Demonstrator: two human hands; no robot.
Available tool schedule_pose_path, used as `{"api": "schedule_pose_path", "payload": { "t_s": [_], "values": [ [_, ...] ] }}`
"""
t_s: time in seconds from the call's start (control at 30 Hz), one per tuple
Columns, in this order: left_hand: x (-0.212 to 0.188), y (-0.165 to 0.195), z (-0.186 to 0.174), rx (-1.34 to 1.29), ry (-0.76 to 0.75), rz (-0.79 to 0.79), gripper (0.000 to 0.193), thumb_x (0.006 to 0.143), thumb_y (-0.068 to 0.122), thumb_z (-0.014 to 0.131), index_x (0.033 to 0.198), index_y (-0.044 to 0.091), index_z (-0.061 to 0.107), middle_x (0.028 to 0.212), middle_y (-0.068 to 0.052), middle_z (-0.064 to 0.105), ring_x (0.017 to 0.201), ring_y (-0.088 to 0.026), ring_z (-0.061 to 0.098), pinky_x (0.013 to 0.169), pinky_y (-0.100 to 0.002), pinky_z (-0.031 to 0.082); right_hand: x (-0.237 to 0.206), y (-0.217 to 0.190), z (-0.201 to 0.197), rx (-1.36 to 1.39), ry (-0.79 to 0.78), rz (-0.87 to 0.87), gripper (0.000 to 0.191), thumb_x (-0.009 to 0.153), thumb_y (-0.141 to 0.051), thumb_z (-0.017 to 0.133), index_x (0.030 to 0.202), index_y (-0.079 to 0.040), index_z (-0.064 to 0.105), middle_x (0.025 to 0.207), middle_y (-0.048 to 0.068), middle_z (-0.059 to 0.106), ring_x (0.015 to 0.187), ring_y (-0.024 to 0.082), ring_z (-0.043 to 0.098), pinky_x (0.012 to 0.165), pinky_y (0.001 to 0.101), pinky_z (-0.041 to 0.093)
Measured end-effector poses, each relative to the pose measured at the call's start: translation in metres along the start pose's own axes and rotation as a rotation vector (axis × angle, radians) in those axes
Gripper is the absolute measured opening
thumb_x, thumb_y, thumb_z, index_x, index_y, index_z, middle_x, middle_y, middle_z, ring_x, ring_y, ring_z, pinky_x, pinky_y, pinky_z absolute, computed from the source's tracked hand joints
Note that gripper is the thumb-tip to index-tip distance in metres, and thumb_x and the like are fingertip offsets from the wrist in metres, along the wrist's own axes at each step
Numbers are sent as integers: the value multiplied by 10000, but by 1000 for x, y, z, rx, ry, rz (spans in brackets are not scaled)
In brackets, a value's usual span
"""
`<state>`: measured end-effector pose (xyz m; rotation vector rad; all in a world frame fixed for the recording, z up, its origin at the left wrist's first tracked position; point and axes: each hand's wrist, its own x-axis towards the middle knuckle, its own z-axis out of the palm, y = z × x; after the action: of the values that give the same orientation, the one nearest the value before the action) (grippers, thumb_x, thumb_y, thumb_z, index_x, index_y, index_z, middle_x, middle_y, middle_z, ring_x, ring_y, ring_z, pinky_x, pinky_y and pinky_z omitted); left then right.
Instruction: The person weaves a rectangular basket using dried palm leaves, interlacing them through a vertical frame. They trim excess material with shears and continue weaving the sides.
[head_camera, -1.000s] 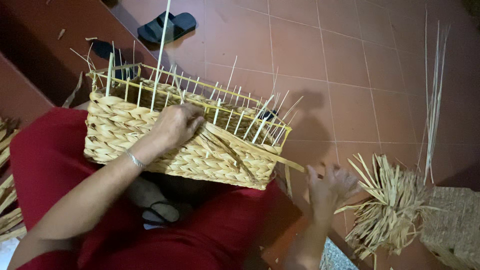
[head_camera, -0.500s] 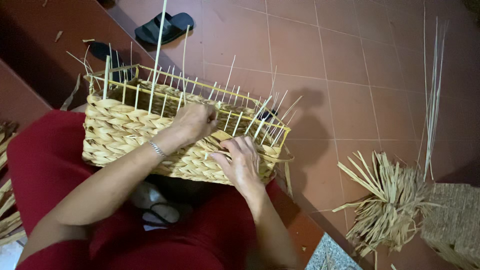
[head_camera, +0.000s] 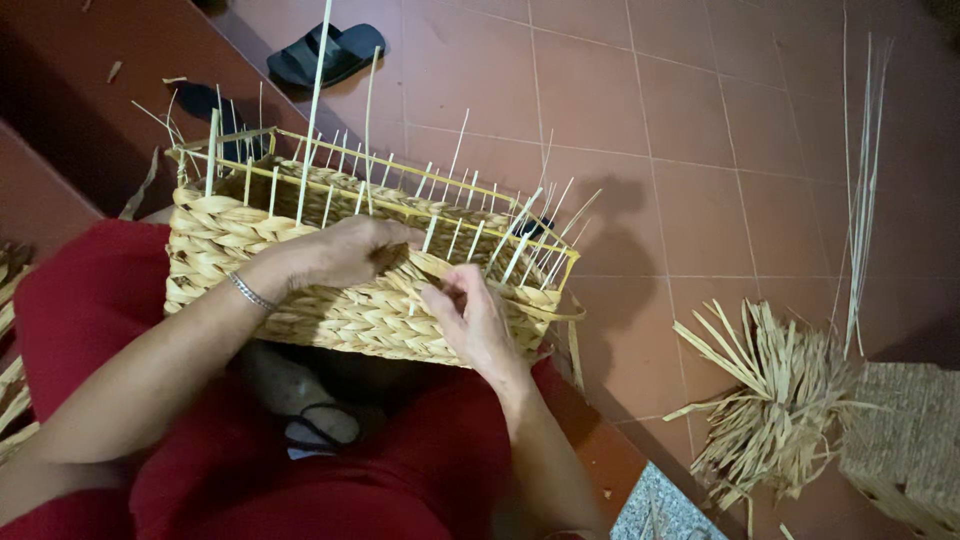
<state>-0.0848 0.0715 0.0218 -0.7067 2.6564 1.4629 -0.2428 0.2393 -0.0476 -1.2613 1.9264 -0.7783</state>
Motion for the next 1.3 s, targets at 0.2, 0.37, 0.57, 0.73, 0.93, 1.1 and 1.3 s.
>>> {"api": "schedule_pose_path", "payload": {
  "t_s": [0.2,0.37,0.57,0.73,0.93,1.1,1.3],
  "values": [
    [-7,0,-8,-152,-145,-154,706,879,-8,629,1514,268,490,1177,-129,719,1030,-256,682,941,-390,594,-1,2,8,-96,65,-274,441,908,-188,807,1278,-8,651,1045,211,691,906,251,660,652,334,539],
    [-8,-5,-3,13,-133,-136,809,826,66,731,1523,328,413,1130,-72,749,996,-209,725,982,-340,575,14,0,7,-411,320,-527,209,945,42,682,1105,-54,777,850,93,707,728,182,641,541,270,526],
    [-5,-4,-4,113,-35,-32,524,815,141,793,1310,259,665,1067,-31,777,912,-184,747,892,-364,581,49,-24,3,-722,483,-868,100,899,45,736,982,-6,759,823,119,690,742,189,615,551,288,500],
    [-5,13,-4,174,-82,-230,387,791,329,831,1137,213,704,925,-34,792,864,-188,730,887,-384,573,70,-44,-38,-405,-113,-131,224,829,28,657,828,-149,794,702,15,740,609,116,652,647,271,539],
    [-15,-3,4,276,233,28,478,991,320,568,1422,135,479,800,-115,717,681,-297,688,682,-460,569,93,-51,-42,-25,-257,94,129,823,-49,723,900,-121,798,753,23,751,657,122,656,586,316,495],
    [-27,-18,12,274,574,252,177,997,203,643,1144,135,573,1125,-104,718,692,-217,695,568,-336,585,68,-57,-24,-171,37,-254,79,913,-136,719,950,-95,776,813,7,772,650,118,680,607,300,530],
    [-46,-27,4,412,756,562,242,842,119,754,1011,56,592,1198,-106,663,904,-261,725,703,-345,622,70,-45,2,-201,221,-613,117,939,-234,752,935,-117,741,829,21,745,680,124,677,604,311,538]
  ]
}}
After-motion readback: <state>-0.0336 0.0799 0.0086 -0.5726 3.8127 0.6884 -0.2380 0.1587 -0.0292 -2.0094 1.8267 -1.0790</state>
